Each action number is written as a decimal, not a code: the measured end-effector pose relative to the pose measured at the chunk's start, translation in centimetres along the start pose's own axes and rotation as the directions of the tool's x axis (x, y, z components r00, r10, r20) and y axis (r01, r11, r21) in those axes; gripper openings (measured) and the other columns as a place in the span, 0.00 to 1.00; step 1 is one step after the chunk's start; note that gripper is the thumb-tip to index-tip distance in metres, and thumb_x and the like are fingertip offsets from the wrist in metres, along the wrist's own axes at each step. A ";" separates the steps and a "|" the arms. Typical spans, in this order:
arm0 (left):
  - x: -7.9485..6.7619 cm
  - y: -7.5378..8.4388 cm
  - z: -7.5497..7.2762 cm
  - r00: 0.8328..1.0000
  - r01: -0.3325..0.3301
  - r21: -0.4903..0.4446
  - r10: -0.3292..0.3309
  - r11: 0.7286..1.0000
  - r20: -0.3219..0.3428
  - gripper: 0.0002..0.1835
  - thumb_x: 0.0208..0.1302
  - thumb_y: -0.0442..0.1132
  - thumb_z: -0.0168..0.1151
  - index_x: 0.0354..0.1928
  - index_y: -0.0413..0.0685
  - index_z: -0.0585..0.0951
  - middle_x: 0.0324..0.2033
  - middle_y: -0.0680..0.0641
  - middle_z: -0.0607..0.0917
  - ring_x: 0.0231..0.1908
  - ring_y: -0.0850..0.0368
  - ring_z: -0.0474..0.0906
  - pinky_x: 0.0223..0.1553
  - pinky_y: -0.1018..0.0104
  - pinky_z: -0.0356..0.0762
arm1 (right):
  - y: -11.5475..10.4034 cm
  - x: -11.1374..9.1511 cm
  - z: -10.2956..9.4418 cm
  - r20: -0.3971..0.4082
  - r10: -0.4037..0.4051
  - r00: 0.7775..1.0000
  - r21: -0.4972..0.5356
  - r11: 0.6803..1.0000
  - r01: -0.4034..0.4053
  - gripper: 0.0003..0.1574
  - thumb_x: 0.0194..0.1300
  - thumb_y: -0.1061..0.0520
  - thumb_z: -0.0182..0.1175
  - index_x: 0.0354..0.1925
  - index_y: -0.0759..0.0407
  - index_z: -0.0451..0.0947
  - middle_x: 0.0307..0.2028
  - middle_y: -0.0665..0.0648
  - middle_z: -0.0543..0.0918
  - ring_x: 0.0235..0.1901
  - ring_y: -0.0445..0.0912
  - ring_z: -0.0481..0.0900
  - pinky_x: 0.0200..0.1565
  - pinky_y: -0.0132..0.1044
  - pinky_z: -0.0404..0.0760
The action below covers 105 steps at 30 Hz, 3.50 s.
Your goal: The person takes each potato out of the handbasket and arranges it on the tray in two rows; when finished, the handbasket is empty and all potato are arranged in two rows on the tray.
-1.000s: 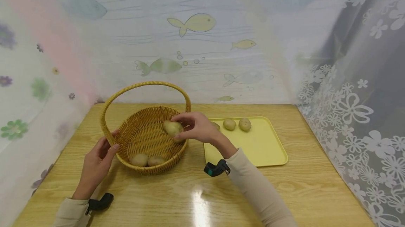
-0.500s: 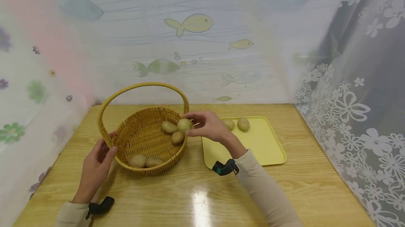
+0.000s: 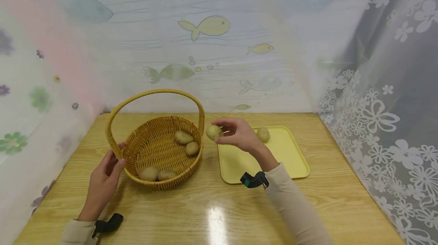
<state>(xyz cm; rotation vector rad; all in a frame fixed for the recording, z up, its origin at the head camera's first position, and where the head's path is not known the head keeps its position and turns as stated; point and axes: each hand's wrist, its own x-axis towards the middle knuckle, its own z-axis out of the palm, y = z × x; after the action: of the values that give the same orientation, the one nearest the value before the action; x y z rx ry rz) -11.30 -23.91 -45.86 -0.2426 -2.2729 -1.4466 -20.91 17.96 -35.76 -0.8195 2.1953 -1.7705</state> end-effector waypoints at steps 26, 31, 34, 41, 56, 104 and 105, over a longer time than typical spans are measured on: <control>-0.2 -0.4 -0.2 1.000 -0.026 0.052 0.025 0.998 0.015 0.32 0.81 0.33 0.54 0.80 0.63 0.63 0.72 0.45 0.73 0.62 0.69 0.75 0.52 0.86 0.73 | 1.9 -3.6 -5.4 -0.193 0.052 0.980 -0.074 0.995 -0.068 0.34 0.65 0.67 0.72 0.68 0.66 0.76 0.60 0.65 0.80 0.55 0.54 0.81 0.48 0.39 0.87; -0.2 -0.3 -0.2 0.999 -0.036 0.050 0.035 0.998 0.011 0.32 0.81 0.32 0.55 0.80 0.61 0.63 0.72 0.45 0.73 0.61 0.69 0.75 0.52 0.86 0.73 | 2.2 -4.0 -6.4 -0.226 0.066 0.972 -0.123 0.988 -0.096 0.33 0.67 0.64 0.72 0.68 0.67 0.76 0.60 0.64 0.80 0.54 0.53 0.80 0.48 0.37 0.86; -0.1 -0.3 -0.2 0.999 -0.039 0.042 0.038 0.998 0.012 0.32 0.81 0.31 0.55 0.80 0.60 0.64 0.72 0.44 0.73 0.61 0.69 0.75 0.52 0.85 0.73 | 2.4 -4.3 -7.2 -0.247 0.080 0.966 -0.144 0.983 -0.118 0.34 0.67 0.62 0.72 0.68 0.66 0.76 0.61 0.63 0.80 0.54 0.52 0.80 0.47 0.36 0.85; 0.1 -0.1 -0.4 0.999 -0.034 -0.012 0.034 0.999 0.007 0.30 0.80 0.30 0.55 0.79 0.56 0.66 0.71 0.43 0.74 0.65 0.64 0.74 0.54 0.83 0.74 | 3.1 -5.0 -9.1 -0.286 0.101 0.953 -0.170 0.973 -0.155 0.35 0.70 0.61 0.70 0.71 0.67 0.72 0.62 0.63 0.77 0.56 0.51 0.78 0.49 0.34 0.83; 0.6 -0.4 -0.6 0.999 -0.027 -0.107 0.030 0.994 0.030 0.28 0.80 0.28 0.54 0.78 0.47 0.68 0.70 0.40 0.75 0.68 0.57 0.72 0.58 0.79 0.74 | 4.9 -6.1 -11.9 -0.361 0.154 0.920 -0.190 0.953 -0.235 0.38 0.71 0.57 0.70 0.72 0.69 0.70 0.65 0.67 0.76 0.53 0.42 0.80 0.51 0.29 0.82; 0.5 -0.3 -0.6 0.999 -0.010 -0.140 0.016 0.990 0.042 0.27 0.81 0.30 0.54 0.77 0.40 0.67 0.70 0.40 0.74 0.70 0.39 0.68 0.60 0.77 0.74 | 11.3 -8.1 -14.8 -0.470 0.263 0.843 -0.261 0.871 -0.417 0.36 0.73 0.64 0.65 0.73 0.74 0.66 0.68 0.76 0.70 0.64 0.70 0.72 0.43 0.23 0.79; 0.5 -0.3 -0.6 0.999 -0.010 -0.140 0.016 0.990 0.043 0.27 0.81 0.30 0.54 0.77 0.40 0.67 0.70 0.40 0.74 0.70 0.39 0.68 0.60 0.77 0.74 | 11.4 -8.1 -14.7 -0.471 0.266 0.841 -0.256 0.871 -0.419 0.37 0.72 0.64 0.65 0.73 0.74 0.66 0.68 0.76 0.70 0.64 0.70 0.72 0.44 0.24 0.79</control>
<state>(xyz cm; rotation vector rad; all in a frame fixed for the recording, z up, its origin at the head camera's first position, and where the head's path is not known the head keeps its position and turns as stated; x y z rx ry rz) -11.66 -24.57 -45.66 -0.3348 -2.2018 -1.6111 -24.71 36.05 -44.23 -0.0492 2.7714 -1.4960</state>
